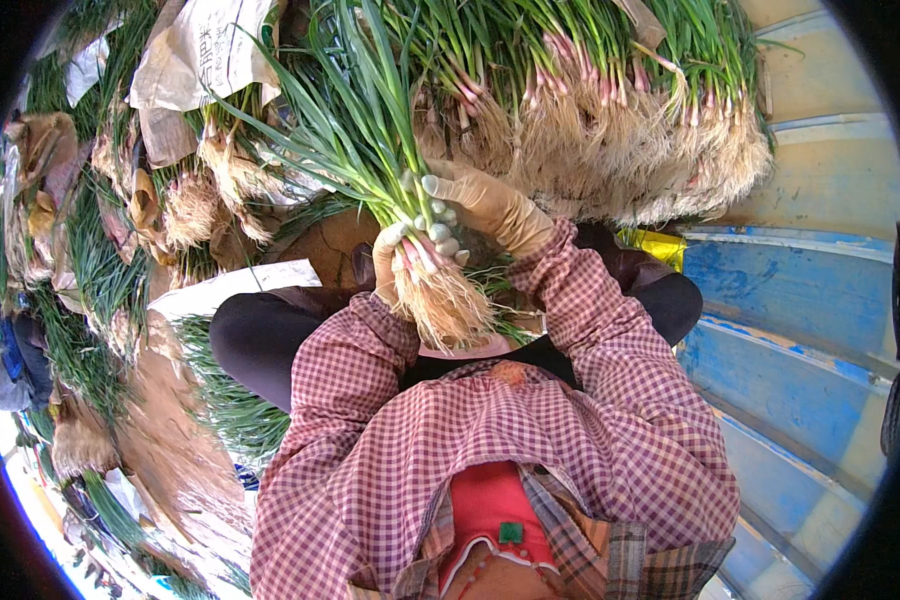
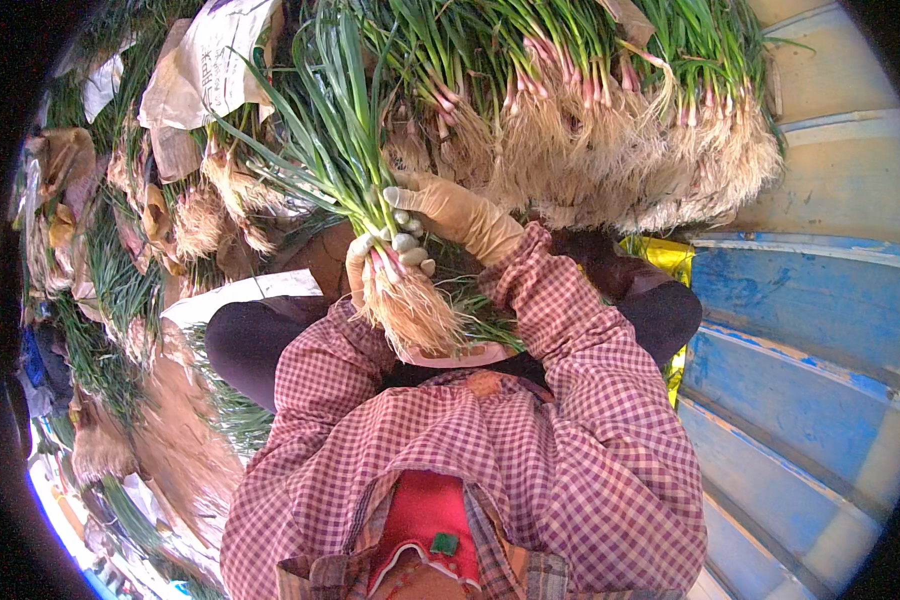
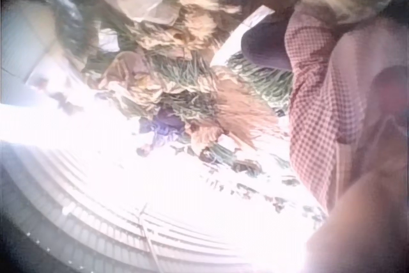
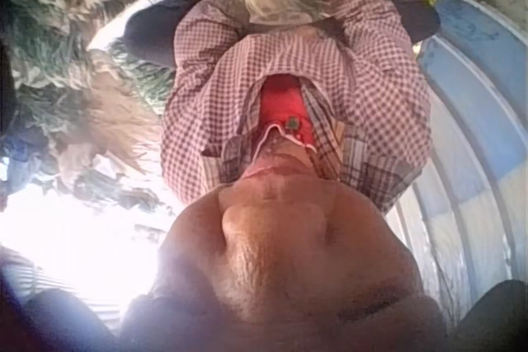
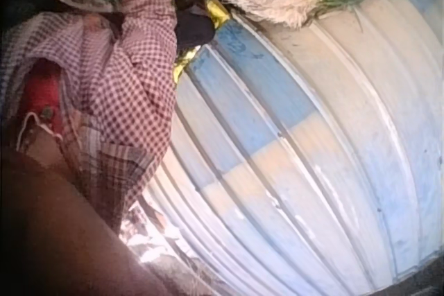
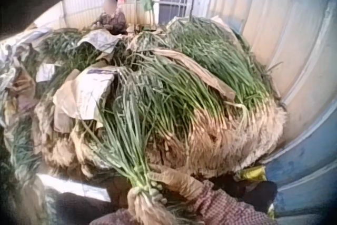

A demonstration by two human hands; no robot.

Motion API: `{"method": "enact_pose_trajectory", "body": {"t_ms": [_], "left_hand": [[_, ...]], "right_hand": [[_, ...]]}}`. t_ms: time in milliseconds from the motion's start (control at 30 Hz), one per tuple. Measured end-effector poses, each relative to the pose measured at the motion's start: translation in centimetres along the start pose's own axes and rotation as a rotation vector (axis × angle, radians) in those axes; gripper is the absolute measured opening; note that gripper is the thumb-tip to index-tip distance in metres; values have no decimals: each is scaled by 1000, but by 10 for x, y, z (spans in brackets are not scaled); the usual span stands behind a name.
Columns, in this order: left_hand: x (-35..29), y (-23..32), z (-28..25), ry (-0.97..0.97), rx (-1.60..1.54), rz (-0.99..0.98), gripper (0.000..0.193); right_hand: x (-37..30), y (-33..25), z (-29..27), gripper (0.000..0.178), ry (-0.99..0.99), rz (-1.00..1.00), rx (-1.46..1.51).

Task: The person sits cross-legged in a truck bed and cleans bundles of green onions by hand. They remove soil and debris from the roots, shake off loose dirt, and place the cleaned bundles aside.

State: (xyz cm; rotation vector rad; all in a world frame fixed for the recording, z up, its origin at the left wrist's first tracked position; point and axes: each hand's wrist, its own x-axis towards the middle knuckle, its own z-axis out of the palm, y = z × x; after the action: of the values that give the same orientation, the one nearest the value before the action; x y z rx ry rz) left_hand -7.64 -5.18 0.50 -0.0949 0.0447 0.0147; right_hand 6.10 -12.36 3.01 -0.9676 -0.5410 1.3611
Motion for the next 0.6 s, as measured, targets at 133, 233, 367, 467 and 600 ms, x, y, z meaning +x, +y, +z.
{"method": "enact_pose_trajectory", "body": {"t_ms": [133,233,367,467,600], "left_hand": [[-2,-4,-5,-22,-71,35,33],[-4,-7,-4,5,-83,80,32],[-4,-10,5,167,-35,128,26],[1,-4,0,-57,-153,61,19],[-4,19,19,-268,-202,105,32]], "right_hand": [[-7,-5,1,33,-37,2,-203],[-5,5,3,32,167,-287,-810],[-13,12,11,35,401,-418,-1051],[-14,35,-34,37,571,-388,-1360],[-56,73,-86,42,18,587,-1724]]}}
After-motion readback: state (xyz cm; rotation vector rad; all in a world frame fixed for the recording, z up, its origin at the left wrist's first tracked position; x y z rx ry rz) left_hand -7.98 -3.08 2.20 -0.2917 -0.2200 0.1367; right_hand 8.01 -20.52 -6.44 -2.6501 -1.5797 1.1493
